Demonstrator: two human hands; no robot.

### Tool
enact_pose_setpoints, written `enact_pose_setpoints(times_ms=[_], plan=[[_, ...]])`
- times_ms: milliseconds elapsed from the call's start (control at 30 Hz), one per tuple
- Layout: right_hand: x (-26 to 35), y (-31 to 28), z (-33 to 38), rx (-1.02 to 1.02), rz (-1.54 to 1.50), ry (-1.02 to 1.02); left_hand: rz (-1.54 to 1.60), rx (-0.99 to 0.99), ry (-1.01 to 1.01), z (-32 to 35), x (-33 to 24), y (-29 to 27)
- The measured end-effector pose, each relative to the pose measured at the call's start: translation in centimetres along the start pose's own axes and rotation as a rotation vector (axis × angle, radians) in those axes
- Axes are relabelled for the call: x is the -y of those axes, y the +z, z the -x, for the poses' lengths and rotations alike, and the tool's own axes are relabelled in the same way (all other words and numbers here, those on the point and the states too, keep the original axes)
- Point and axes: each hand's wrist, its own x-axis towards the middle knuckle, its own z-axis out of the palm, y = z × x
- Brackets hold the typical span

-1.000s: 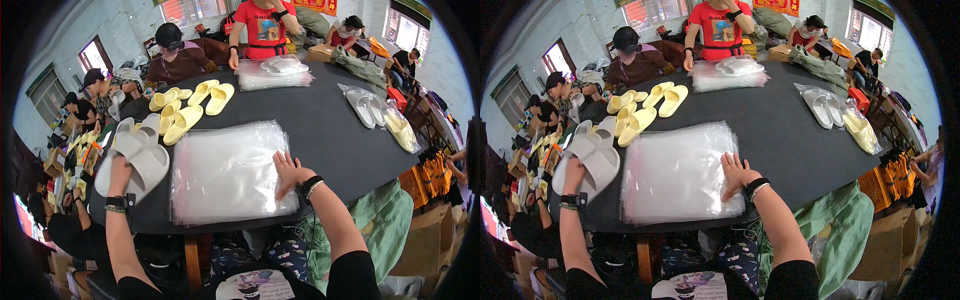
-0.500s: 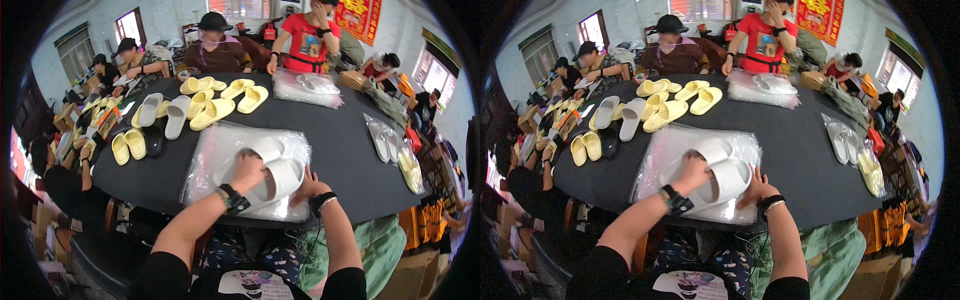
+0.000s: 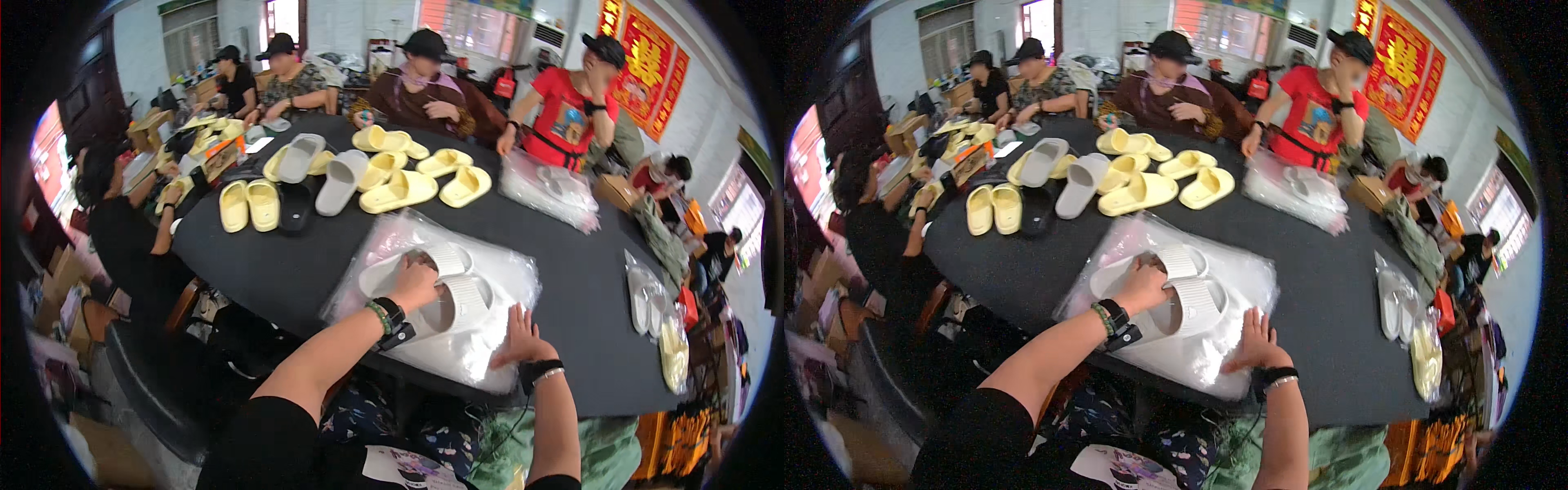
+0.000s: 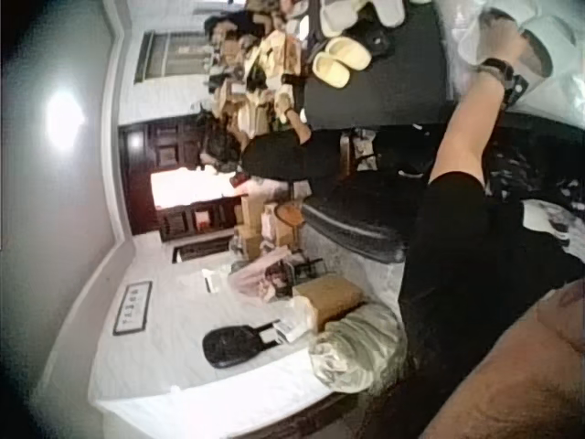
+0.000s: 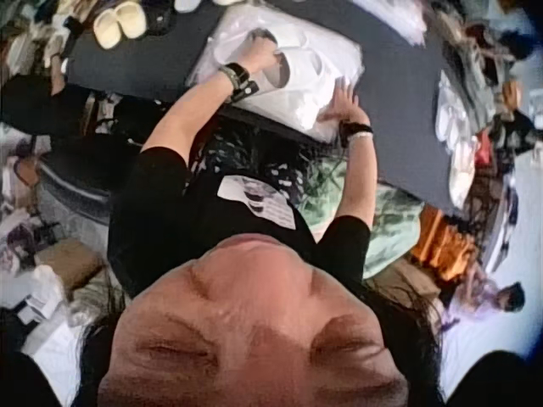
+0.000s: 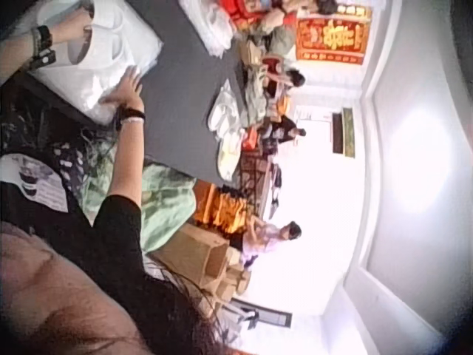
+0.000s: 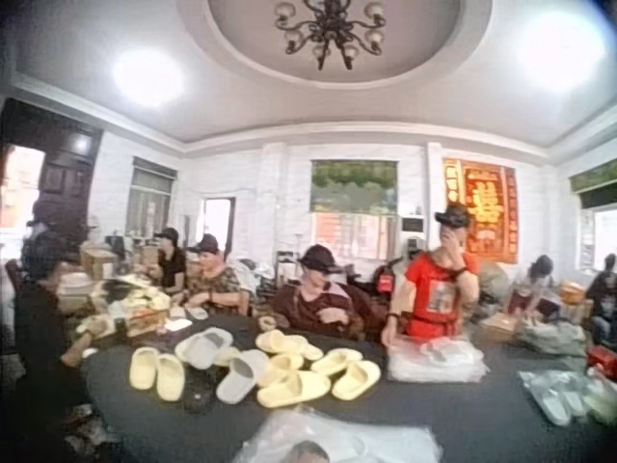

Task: The recorder is picking up pairs of sandals from a large bag and packing them into clear plastic bags on a table in a manufacturing or assembly setting.

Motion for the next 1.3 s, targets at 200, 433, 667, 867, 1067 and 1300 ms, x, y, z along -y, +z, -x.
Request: enact_pose_setpoints(times_ms=[200,433,667,867,1067,1300], plan=[[-1.3,0.6,-0.2,0.019,0.049,-0.015,0.025,0.112,-0.205,0.2,4.4,-1.2],[-4.4,-1.9,-2.8,0.004,0.097,-0.153,0.089,0.003,-0.220,0.5,5.9,1.5],[3.0,-5.1,-3.6,-0.657,0.080,-0.362,0.070,0.056,-0.225,0.6,5.5,0.4],[1.3,-2.7,-6.7,-0.166,0.077,0.080,0.085,0.245,-0.278,0.6,5.0,-0.9],[1.6,-2.9,-6.3,-0.167,0.100,0.129,0.119,0.069,-0.221,1.0,5.1,-0.1],[5.3,-2.1,-0.1,0.005,0.140,-0.177,0.094,0.100,-0.267,0.9,6.0,0.1]])
